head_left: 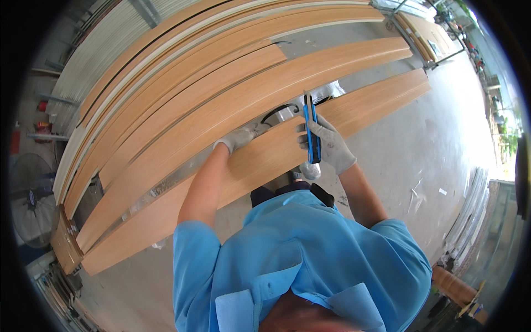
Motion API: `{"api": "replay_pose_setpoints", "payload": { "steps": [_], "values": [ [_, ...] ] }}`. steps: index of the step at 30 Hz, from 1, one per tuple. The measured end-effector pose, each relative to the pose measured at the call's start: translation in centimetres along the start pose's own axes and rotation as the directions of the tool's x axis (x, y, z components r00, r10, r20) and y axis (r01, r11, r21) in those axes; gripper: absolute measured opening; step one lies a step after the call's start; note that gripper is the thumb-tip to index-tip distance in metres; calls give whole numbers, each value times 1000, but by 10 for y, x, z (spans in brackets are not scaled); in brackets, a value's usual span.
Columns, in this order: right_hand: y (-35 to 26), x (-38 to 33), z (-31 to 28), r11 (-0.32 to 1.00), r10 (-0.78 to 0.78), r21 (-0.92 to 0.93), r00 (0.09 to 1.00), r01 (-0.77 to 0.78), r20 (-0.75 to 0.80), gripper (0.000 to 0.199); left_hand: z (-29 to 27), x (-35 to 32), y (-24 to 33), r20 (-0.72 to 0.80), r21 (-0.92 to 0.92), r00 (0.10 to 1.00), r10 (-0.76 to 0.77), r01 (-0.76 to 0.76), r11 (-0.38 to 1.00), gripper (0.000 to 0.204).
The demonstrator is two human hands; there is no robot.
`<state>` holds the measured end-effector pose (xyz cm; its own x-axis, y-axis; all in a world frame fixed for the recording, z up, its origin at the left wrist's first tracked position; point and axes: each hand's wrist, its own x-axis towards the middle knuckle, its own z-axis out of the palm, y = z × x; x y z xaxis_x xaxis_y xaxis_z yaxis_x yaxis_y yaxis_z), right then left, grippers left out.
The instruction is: The person applies a black sealant strip along the edges of long wooden planks using a caulking gun. They move from plank to plank, smoothing the bead and occasionally trimming excess material.
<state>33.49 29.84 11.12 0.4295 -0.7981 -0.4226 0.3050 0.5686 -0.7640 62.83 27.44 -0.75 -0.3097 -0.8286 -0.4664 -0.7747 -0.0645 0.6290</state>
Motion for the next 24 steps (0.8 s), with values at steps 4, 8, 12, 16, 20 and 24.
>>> {"api": "replay_pose_setpoints", "payload": {
  "steps": [4, 8, 12, 16, 20, 24],
  "values": [
    [-6, -11, -22, 995, 40, 85, 999, -43, 33, 47, 12, 63, 10, 57, -121, 998, 23, -16, 992, 72],
    [-6, -23, -47, 970, 66, 226, 990, -93, 124, 54, 22, 84, 11, 271, -375, 952, -144, 242, 895, 71],
    [-8, -52, -61, 962, 101, 239, 984, -134, 145, 65, 12, 51, 22, 180, -437, 962, -203, 263, 860, 54],
    [-15, -96, -68, 893, 210, 335, 936, -301, 281, 58, -22, 2, 63, -223, -264, 969, -109, 48, 963, 32],
    [-20, -106, -84, 846, 319, 340, 901, -410, 294, 56, -42, -37, 124, -374, -390, 923, -88, -70, 918, 25],
    [-17, -99, -98, 881, 287, 235, 859, -411, 424, 56, -47, -73, 164, -422, -406, 894, -152, -37, 913, 24]
  ]
}}
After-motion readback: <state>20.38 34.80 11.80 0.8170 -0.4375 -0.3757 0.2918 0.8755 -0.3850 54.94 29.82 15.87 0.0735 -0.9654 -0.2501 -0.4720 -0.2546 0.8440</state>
